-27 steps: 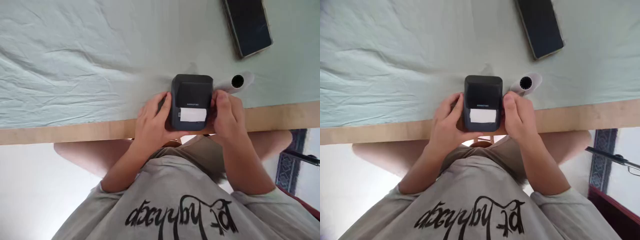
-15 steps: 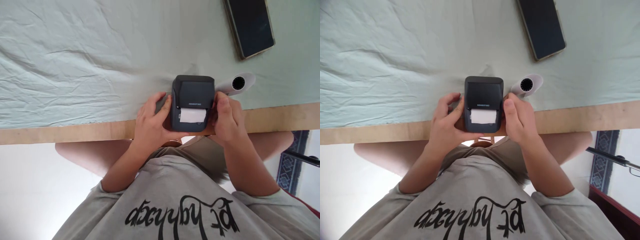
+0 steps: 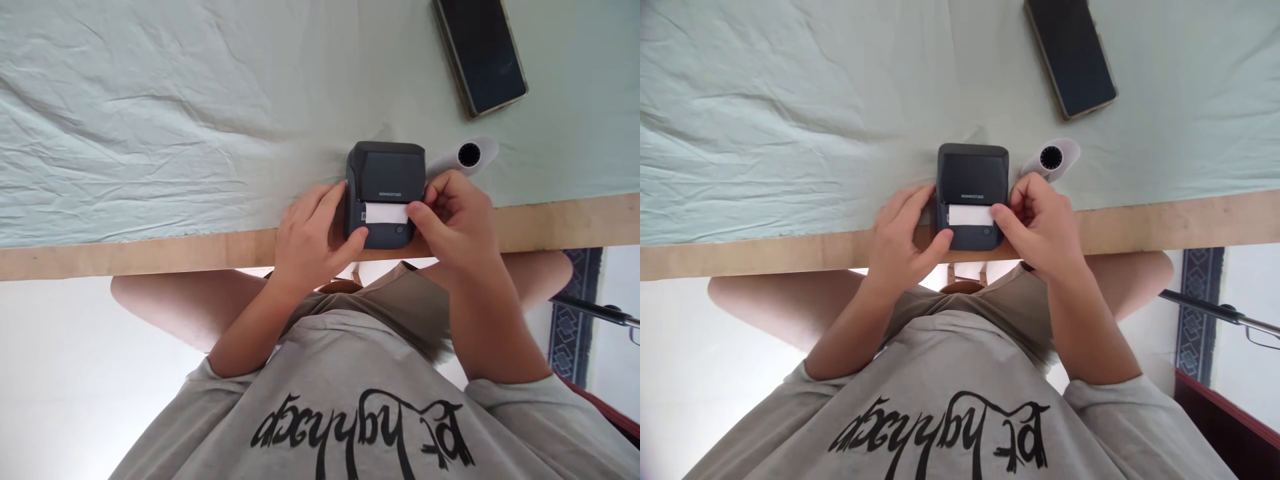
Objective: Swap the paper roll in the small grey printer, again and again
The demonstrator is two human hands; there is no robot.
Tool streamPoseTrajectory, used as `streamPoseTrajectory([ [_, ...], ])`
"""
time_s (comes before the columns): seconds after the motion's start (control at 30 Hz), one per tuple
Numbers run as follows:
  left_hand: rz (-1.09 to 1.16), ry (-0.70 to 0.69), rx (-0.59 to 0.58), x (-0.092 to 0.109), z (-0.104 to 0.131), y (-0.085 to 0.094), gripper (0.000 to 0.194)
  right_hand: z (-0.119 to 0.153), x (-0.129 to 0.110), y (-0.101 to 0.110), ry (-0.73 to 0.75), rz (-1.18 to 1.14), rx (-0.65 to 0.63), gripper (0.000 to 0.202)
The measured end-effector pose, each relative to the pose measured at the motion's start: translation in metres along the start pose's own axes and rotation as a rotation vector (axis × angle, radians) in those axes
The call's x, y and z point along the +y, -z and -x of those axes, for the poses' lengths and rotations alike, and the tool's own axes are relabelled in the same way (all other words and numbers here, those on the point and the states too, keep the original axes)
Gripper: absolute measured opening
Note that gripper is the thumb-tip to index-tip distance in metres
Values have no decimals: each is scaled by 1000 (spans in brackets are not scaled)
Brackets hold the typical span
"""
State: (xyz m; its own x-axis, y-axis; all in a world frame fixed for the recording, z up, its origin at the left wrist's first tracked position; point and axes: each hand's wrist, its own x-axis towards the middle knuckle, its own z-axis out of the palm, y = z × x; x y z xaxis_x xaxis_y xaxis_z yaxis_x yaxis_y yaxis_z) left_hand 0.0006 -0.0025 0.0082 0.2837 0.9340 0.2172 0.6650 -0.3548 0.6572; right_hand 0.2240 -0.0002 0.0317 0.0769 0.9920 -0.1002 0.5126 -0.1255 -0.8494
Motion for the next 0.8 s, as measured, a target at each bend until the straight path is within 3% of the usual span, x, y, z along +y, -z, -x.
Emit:
streamPoseTrajectory([
  [0.4,-37,-18,-18,-3,1,-1,55,-19,-55,4,167,26,255,20],
  [0.5,-39,-20,-13,-2,1,0,56,-25,-59,5,233,157,201,16],
  [0.63,-41,-13,-18,-2,1,0,57,-38,-55,4,232,502,-3,8],
  [0.8,-47,-7,-26,-3,2,-1,59,-58,-52,5,224,519,-202,24],
])
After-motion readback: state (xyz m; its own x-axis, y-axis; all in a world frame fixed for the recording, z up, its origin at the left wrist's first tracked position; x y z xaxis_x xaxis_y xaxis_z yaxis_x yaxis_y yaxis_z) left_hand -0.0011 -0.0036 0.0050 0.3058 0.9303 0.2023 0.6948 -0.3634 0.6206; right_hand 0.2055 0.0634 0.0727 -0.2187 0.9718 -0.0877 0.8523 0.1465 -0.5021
